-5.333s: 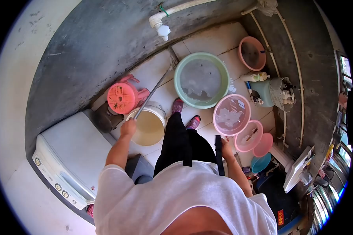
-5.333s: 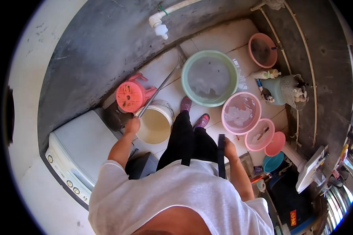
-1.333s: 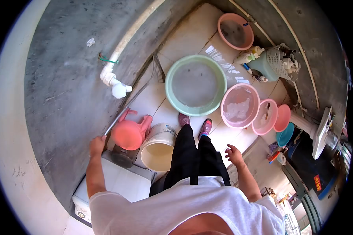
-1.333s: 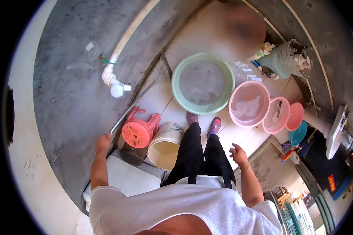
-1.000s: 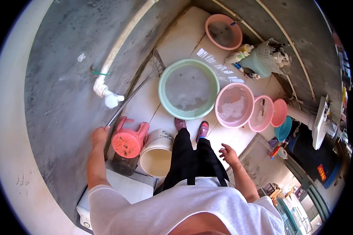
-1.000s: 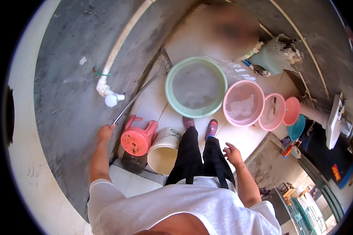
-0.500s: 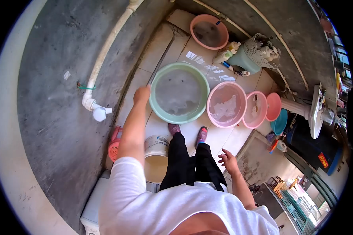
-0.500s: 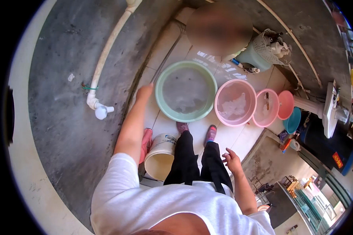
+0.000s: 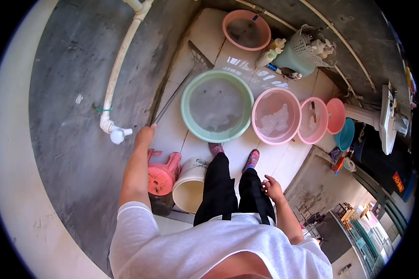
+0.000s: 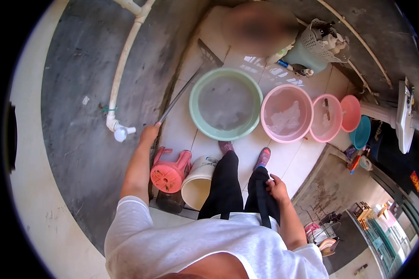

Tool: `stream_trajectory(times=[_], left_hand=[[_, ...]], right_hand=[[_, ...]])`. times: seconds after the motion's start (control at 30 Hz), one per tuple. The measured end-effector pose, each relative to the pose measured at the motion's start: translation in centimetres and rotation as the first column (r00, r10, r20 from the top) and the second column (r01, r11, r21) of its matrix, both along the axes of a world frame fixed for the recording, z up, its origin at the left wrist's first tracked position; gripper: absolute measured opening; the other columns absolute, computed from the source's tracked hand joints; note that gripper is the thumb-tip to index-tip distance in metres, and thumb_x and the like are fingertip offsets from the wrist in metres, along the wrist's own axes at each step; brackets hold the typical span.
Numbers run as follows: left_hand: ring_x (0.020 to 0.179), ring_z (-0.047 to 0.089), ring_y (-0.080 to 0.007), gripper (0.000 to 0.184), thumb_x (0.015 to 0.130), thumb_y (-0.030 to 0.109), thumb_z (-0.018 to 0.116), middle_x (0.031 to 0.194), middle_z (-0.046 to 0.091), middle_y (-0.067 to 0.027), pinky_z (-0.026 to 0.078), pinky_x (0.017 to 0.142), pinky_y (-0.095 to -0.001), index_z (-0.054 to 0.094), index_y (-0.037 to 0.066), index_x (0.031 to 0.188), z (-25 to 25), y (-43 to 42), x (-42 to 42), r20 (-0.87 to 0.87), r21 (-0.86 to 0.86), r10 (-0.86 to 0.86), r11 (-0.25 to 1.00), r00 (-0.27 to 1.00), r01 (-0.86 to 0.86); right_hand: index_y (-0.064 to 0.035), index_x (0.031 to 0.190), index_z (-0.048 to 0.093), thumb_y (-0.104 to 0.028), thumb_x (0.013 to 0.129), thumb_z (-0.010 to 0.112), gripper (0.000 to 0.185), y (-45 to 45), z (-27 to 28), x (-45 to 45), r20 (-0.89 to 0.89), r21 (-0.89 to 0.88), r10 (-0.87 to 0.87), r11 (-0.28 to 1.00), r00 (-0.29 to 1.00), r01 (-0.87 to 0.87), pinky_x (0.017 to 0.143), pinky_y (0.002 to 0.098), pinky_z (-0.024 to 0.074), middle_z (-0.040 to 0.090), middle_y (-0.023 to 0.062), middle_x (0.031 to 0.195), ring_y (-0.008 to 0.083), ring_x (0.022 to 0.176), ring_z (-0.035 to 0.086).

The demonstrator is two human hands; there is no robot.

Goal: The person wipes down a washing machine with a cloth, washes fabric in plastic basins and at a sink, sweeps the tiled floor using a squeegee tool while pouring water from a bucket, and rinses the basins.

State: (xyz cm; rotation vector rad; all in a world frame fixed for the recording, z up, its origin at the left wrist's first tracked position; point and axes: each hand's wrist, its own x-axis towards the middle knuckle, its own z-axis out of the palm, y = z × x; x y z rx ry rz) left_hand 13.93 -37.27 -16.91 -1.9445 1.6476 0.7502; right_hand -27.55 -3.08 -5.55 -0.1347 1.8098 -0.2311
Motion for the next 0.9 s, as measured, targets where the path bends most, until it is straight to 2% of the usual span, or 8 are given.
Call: stream_trajectory(times=[0.03, 0.1, 0.13, 0.2, 0.47, 0.63, 0.83, 0.9], left_hand=[[0.06, 0.057, -0.0321, 0.052, 0.08, 0.047, 0.039, 0.074, 0.059, -0.0186, 0.044, 0.054, -0.0439, 0.058, -0.001, 0.085, 0.0, 0.5, 0.0, 0.005, -0.003, 0.003, 1.0, 1.0, -0.003], [0.072, 0.058, -0.0306, 0.053, 0.081, 0.046, 0.039, 0.081, 0.058, -0.0214, 0.045, 0.063, -0.0389, 0.058, -0.003, 0.088, 1.9, 1.4, -2.8, -0.15, 0.233, 0.407, 0.9, 0.901, -0.368], [0.072, 0.058, -0.0306, 0.053, 0.081, 0.046, 0.039, 0.081, 0.058, -0.0214, 0.045, 0.063, -0.0389, 0.058, -0.003, 0.088, 3.0, 2.4, -3.9, -0.145, 0.243, 0.405, 0.899, 0.903, -0.365], [0.048, 0.052, -0.0207, 0.05, 0.08, 0.046, 0.04, 0.059, 0.054, -0.0134, 0.041, 0.044, -0.034, 0.058, -0.001, 0.078, 5.2, 5.1, -5.0, -0.226, 0.333, 0.59, 0.794, 0.775, -0.508], [0.033, 0.039, -0.014, 0.045, 0.082, 0.045, 0.038, 0.044, 0.042, -0.0015, 0.03, 0.031, -0.0291, 0.055, 0.005, 0.072, 9.7, 21.3, -1.0, -0.32, 0.259, 0.669, 0.743, 0.671, -0.617], [0.033, 0.032, -0.0097, 0.038, 0.082, 0.044, 0.041, 0.044, 0.034, 0.0011, 0.029, 0.032, -0.0272, 0.047, 0.008, 0.069, 17.4, 32.2, -2.5, -0.212, 0.429, 0.92, 0.392, 0.331, -0.814], [0.034, 0.035, -0.0116, 0.038, 0.082, 0.041, 0.042, 0.047, 0.038, -0.0014, 0.03, 0.032, -0.0288, 0.048, 0.006, 0.068, 19.3, 43.1, -4.3, -0.185, 0.292, 0.957, 0.271, 0.224, -0.917], [0.041, 0.049, -0.0197, 0.04, 0.081, 0.039, 0.043, 0.053, 0.05, -0.0089, 0.038, 0.039, -0.0363, 0.053, 0.002, 0.068, 19.1, 45.7, -4.3, -0.213, 0.23, 0.915, 0.389, 0.344, -0.892]], right_hand=[[-0.005, 0.119, 0.039, -0.017, 0.084, 0.045, 0.038, -0.4, 0.0, 0.0, 0.0, -0.002, 0.017, 1.0, 1.0, -0.017, 0.049, 0.0236, 0.0432, 0.058, 0.0091, 0.086, 0.0128, 0.061, 0.054], [-0.005, 0.119, 0.04, -0.017, 0.083, 0.045, 0.038, -1.2, 0.1, -0.2, -0.006, -0.011, 0.027, 1.0, 1.0, -0.027, 0.049, 0.0235, 0.043, 0.058, 0.0085, 0.084, 0.0124, 0.06, 0.054], [-0.0051, 0.119, 0.04, -0.017, 0.083, 0.045, 0.038, -1.3, 0.1, -0.5, -0.002, -0.07, 0.034, 0.997, 0.999, -0.034, 0.049, 0.0234, 0.0429, 0.058, 0.008, 0.083, 0.012, 0.06, 0.054], [-0.0053, 0.119, 0.041, -0.016, 0.082, 0.046, 0.039, -1.2, 1.3, -0.6, -0.002, -0.124, 0.036, 0.992, 0.999, -0.036, 0.049, 0.0231, 0.0426, 0.058, 0.0073, 0.082, 0.0113, 0.06, 0.053], [-0.0037, 0.12, 0.038, -0.017, 0.083, 0.044, 0.04, 1.0, 2.6, -4.0, 0.023, -0.174, 0.077, 0.982, 0.997, -0.072, 0.05, 0.0236, 0.0425, 0.057, 0.008, 0.086, 0.0127, 0.062, 0.054], [-0.0054, 0.121, 0.036, -0.018, 0.084, 0.043, 0.04, 5.4, 2.5, -8.5, 0.011, -0.161, 0.14, 0.977, 0.99, -0.137, 0.05, 0.0244, 0.0426, 0.058, 0.0077, 0.088, 0.0138, 0.064, 0.056], [-0.0064, 0.121, 0.037, -0.02, 0.084, 0.042, 0.04, 10.4, 3.5, -16.2, -0.056, -0.23, 0.112, 0.966, 0.992, -0.122, 0.046, 0.0241, 0.0411, 0.058, 0.0083, 0.087, 0.0141, 0.06, 0.056], [-0.0066, 0.121, 0.037, -0.021, 0.084, 0.042, 0.04, 13.0, 3.5, -18.8, -0.066, -0.217, 0.097, 0.97, 0.993, -0.109, 0.045, 0.0245, 0.041, 0.058, 0.0085, 0.087, 0.0143, 0.06, 0.056]])
